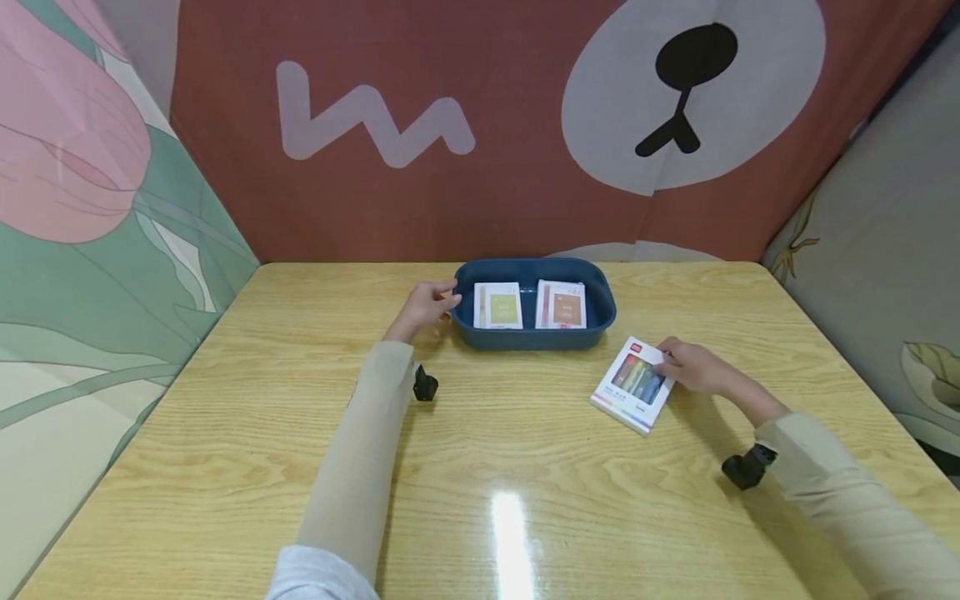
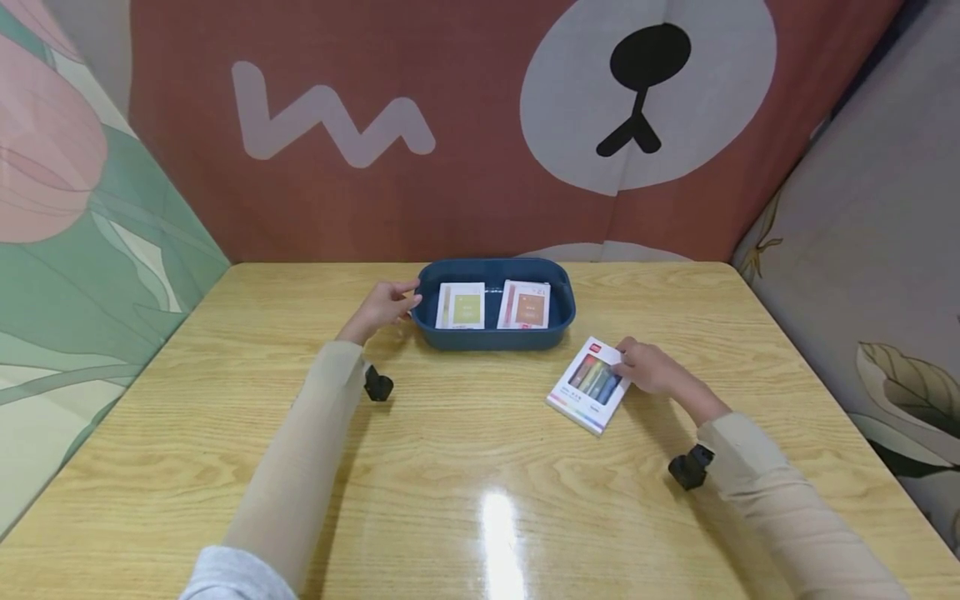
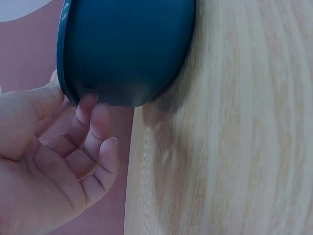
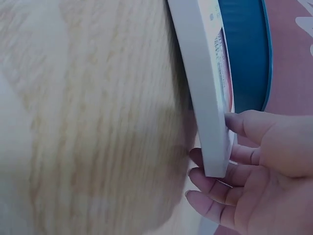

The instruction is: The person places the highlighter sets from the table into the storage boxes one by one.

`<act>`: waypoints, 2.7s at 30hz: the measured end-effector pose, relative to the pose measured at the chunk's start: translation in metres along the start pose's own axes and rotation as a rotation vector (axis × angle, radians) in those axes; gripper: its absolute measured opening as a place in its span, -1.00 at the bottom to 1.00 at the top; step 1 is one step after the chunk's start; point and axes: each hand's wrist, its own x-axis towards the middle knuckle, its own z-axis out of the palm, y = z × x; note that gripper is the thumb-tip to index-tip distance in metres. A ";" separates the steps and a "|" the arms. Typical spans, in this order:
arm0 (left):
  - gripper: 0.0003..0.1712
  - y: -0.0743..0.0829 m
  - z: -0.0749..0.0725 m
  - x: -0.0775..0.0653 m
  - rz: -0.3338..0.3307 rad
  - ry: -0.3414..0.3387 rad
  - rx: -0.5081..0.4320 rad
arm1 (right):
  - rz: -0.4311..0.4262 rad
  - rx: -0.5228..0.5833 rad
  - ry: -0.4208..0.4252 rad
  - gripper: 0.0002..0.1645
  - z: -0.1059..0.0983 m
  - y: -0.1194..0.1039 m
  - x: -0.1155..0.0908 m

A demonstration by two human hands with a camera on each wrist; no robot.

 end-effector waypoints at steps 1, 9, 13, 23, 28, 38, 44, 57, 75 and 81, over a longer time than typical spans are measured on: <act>-0.51 0.000 0.000 0.000 0.000 0.000 0.001 | 0.007 0.009 0.008 -0.61 0.000 0.001 0.000; -0.51 0.000 0.001 0.000 0.005 0.006 -0.002 | 0.130 0.227 0.126 -0.51 0.001 0.006 -0.003; -0.52 0.001 0.000 0.000 0.003 0.004 0.000 | 0.199 0.462 0.127 -0.45 0.000 0.005 -0.002; -0.51 -0.001 -0.001 0.001 -0.009 0.005 0.012 | 0.221 0.723 0.118 -0.30 0.000 0.003 -0.001; -0.51 -0.001 0.000 0.000 0.014 0.004 0.017 | 0.226 0.716 0.081 -0.09 -0.001 0.000 -0.001; -0.51 0.000 0.000 -0.002 0.019 0.003 0.010 | 0.209 0.672 0.097 0.00 -0.003 -0.003 -0.001; -0.51 -0.001 0.000 -0.001 0.007 0.006 0.001 | 0.259 0.674 0.148 0.04 -0.006 -0.004 -0.003; -0.51 -0.002 0.000 0.000 -0.008 0.008 -0.007 | 0.283 0.723 0.242 -0.20 -0.003 -0.004 -0.003; -0.51 -0.002 0.000 0.001 -0.008 0.007 0.001 | 0.295 0.745 0.235 -0.35 -0.006 0.001 -0.004; -0.51 -0.003 0.000 0.001 -0.004 0.008 0.000 | 0.300 0.726 0.305 -0.38 -0.014 0.002 -0.007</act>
